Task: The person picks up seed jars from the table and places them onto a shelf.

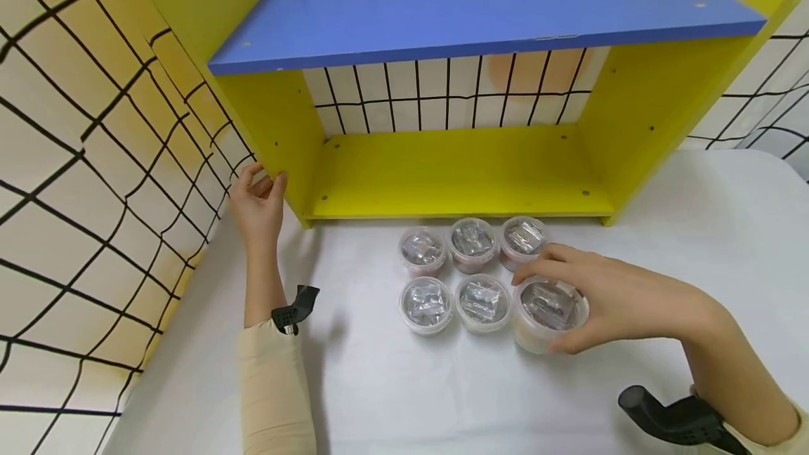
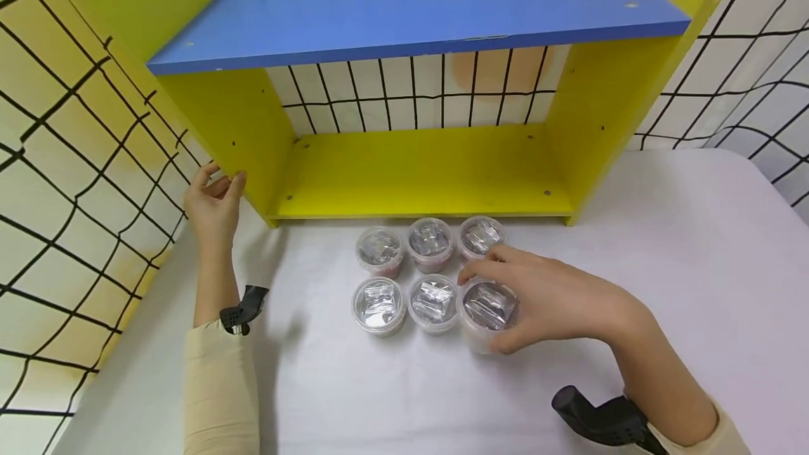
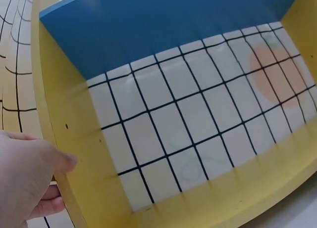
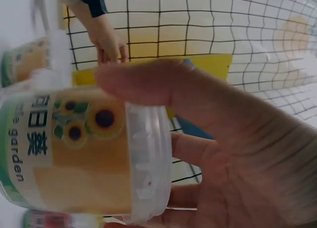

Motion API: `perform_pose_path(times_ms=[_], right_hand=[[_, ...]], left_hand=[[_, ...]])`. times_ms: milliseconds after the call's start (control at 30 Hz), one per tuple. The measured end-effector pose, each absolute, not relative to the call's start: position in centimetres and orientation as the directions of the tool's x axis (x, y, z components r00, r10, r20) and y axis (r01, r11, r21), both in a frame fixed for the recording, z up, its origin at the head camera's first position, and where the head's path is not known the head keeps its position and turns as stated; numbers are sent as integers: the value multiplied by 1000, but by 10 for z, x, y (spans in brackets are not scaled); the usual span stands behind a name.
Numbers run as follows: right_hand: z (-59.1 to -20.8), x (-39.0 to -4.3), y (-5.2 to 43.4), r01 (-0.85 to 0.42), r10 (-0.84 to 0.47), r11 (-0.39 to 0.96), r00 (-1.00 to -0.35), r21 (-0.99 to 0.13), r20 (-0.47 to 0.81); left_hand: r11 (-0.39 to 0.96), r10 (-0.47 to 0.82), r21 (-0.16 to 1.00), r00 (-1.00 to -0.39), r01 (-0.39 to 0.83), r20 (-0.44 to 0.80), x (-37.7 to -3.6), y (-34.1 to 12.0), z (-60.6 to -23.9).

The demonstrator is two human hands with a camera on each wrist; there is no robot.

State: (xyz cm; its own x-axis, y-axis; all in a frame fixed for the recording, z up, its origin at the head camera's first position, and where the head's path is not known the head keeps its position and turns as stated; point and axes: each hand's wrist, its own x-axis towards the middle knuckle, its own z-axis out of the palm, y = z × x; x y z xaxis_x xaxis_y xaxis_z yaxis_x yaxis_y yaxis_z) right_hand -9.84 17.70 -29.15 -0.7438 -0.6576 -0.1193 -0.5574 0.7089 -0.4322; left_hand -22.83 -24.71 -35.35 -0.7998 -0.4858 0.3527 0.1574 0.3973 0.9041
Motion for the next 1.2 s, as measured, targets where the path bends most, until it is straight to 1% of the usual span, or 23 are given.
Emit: perform_pose_path(times_ms=[167,367,533,667,767,833,933,1067,1200], right_hand=[[-272,-109,173,-583,-699,684,-696,-439,-165],[-252,-124,156,-638,-758,628,-631,-446,-165],[-235,-140,135,-671,-780,606,-605,-427,-157],[-223,-149,123,-712,-803,582,-581,-393,-135],[-218,-153,115,-727,-817,563,-563,-394,-128],[-216,-157,109,-726,-816,564,-563,-394,-131],[-214,-165,96,-707,-795,594,-590,-383,-143],[-215,-182,74,-687,-757,646,-634,-332,-161],[-216,-203,53,-686,-744,663,-649,-300,-161]], left_hand=[[365,-477,916,-812,165,336,-227,-247,-352],[357,-466,909,-802,216,374,-228,-249,-353],[354,-457,903,-797,244,395,-228,-251,-356],[356,-457,902,-796,245,397,-229,-252,-356],[352,-460,904,-796,244,394,-229,-249,-354],[345,-461,904,-794,250,396,-229,-248,-352],[340,-466,905,-790,257,399,-231,-249,-351],[338,-474,905,-784,258,401,-232,-252,-352],[341,-482,904,-778,257,403,-232,-251,-354]])
